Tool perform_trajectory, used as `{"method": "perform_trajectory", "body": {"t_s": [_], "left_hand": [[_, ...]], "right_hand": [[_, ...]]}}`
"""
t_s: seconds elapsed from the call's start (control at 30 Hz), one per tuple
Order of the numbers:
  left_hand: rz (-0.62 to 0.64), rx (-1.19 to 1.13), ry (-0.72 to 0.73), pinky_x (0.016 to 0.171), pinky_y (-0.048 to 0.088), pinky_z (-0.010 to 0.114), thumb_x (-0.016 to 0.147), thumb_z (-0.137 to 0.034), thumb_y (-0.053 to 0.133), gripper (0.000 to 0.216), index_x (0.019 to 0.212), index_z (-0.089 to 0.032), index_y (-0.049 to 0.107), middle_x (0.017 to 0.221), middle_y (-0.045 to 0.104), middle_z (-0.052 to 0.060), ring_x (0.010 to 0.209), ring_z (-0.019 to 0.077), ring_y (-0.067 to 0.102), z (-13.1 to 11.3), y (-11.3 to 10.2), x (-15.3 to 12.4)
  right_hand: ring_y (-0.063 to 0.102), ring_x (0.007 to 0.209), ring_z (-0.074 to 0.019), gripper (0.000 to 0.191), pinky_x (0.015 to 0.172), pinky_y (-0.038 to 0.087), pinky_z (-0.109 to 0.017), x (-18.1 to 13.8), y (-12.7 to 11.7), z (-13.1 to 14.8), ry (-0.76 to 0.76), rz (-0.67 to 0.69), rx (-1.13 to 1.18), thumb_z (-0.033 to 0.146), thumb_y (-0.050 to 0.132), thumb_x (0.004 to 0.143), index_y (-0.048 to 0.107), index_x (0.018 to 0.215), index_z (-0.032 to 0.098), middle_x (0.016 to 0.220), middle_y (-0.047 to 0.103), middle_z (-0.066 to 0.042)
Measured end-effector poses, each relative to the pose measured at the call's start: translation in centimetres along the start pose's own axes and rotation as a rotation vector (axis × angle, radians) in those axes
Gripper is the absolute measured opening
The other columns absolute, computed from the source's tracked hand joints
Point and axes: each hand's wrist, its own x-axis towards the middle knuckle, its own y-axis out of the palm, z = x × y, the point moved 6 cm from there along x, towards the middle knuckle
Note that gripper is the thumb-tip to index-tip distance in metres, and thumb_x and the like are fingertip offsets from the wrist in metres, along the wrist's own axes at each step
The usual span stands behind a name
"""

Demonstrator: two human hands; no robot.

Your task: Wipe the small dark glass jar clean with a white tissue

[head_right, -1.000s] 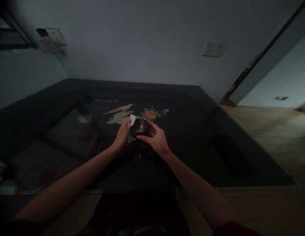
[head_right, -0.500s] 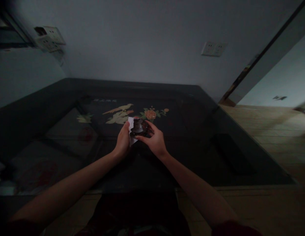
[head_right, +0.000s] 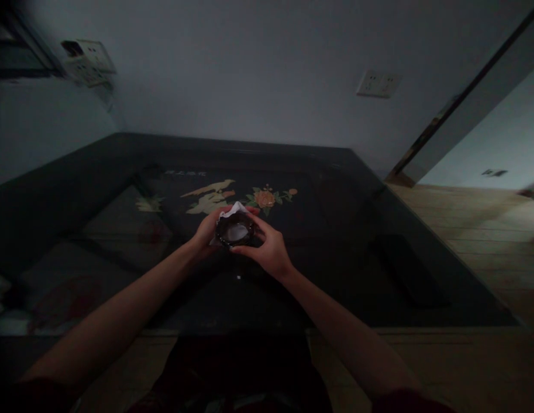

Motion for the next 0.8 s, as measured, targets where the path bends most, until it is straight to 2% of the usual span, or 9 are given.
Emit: {"method": "perform_trajectory", "body": {"t_s": [0.07, 0.13, 0.23, 0.33, 0.43, 0.5, 0.57, 0.7, 0.8], "left_hand": [[0.032, -0.002, -0.018, 0.09, 0.052, 0.04, 0.081, -0.032, 0.044, 0.037, 0.091, -0.012, 0.073, 0.093, 0.075, 0.012, 0.101, 0.0278, 0.067, -0.1, 0.2, -0.1], [0.007, -0.005, 0.043, 0.091, 0.051, 0.04, 0.082, -0.033, 0.041, 0.038, 0.091, -0.013, 0.073, 0.094, 0.075, 0.011, 0.103, 0.0275, 0.066, -0.1, 0.1, -0.1], [-0.076, 0.043, 0.25, 0.094, 0.049, 0.039, 0.086, -0.038, 0.041, 0.04, 0.095, -0.013, 0.07, 0.1, 0.073, 0.011, 0.106, 0.027, 0.065, -0.3, -0.1, -0.8], [-0.166, 0.169, 0.479, 0.099, 0.045, 0.039, 0.09, -0.045, 0.042, 0.041, 0.109, -0.016, 0.065, 0.115, 0.068, 0.009, 0.11, 0.0247, 0.062, -0.4, 0.1, -2.2], [-0.228, 0.295, 0.596, 0.108, 0.037, 0.036, 0.093, -0.046, 0.041, 0.042, 0.125, -0.022, 0.056, 0.134, 0.057, 0.008, 0.122, 0.0216, 0.054, 0.1, 0.6, -3.4], [-0.275, 0.321, 0.598, 0.111, 0.033, 0.033, 0.093, -0.045, 0.045, 0.042, 0.128, -0.024, 0.054, 0.139, 0.053, 0.007, 0.129, 0.0203, 0.048, 0.7, 0.5, -3.6], [-0.294, 0.255, 0.551, 0.11, 0.035, 0.033, 0.092, -0.044, 0.046, 0.041, 0.126, -0.023, 0.056, 0.137, 0.055, 0.007, 0.129, 0.0202, 0.049, 1.2, 0.1, -3.1], [-0.303, 0.007, 0.354, 0.099, 0.046, 0.036, 0.087, -0.04, 0.047, 0.038, 0.111, -0.016, 0.064, 0.115, 0.069, 0.009, 0.109, 0.0228, 0.064, 1.4, -1.0, -1.3], [-0.188, -0.062, 0.187, 0.093, 0.05, 0.038, 0.083, -0.037, 0.047, 0.035, 0.097, -0.014, 0.069, 0.1, 0.073, 0.011, 0.101, 0.0251, 0.067, 0.6, -0.6, -0.5]], "right_hand": [[0.058, 0.122, -0.0311, 0.087, 0.107, 0.046, -0.046, -0.1, 0.1, 0.2, 0.001, 0.003, 0.005, 0.031, 0.089, 0.052, 0.056, 0.132, 0.016, 0.134, 0.059, -0.014], [0.058, 0.122, -0.0312, 0.088, 0.107, 0.046, -0.047, -0.1, 0.1, 0.3, 0.005, -0.003, 0.02, 0.032, 0.089, 0.053, 0.055, 0.132, 0.016, 0.134, 0.059, -0.015], [0.057, 0.122, -0.0305, 0.087, 0.107, 0.045, -0.047, 0.0, -0.1, 0.4, -0.007, -0.027, 0.05, 0.034, 0.089, 0.054, 0.055, 0.132, 0.018, 0.132, 0.061, -0.013], [0.059, 0.121, -0.0302, 0.084, 0.108, 0.044, -0.047, 0.3, -0.6, 0.3, -0.013, -0.087, 0.088, 0.035, 0.088, 0.054, 0.057, 0.13, 0.018, 0.128, 0.064, -0.013], [0.061, 0.118, -0.0307, 0.082, 0.108, 0.044, -0.048, 0.5, -1.1, -0.2, 0.003, -0.139, 0.113, 0.036, 0.088, 0.054, 0.058, 0.127, 0.016, 0.124, 0.066, -0.014], [0.061, 0.117, -0.0306, 0.08, 0.107, 0.045, -0.048, 0.6, -1.3, -0.5, 0.013, -0.153, 0.107, 0.037, 0.088, 0.054, 0.059, 0.126, 0.017, 0.123, 0.066, -0.014], [0.062, 0.116, -0.0297, 0.079, 0.106, 0.046, -0.047, 0.5, -1.3, -0.6, 0.013, -0.154, 0.081, 0.037, 0.088, 0.053, 0.06, 0.125, 0.019, 0.124, 0.066, -0.012], [0.062, 0.115, -0.0295, 0.082, 0.105, 0.047, -0.046, 0.3, -0.7, -0.4, 0.003, -0.087, 0.036, 0.036, 0.089, 0.052, 0.059, 0.127, 0.019, 0.127, 0.065, -0.012], [0.06, 0.118, -0.0306, 0.084, 0.106, 0.045, -0.046, 0.1, -0.3, 0.0, 0.0, -0.025, 0.013, 0.035, 0.089, 0.052, 0.058, 0.128, 0.018, 0.128, 0.064, -0.012]]}}
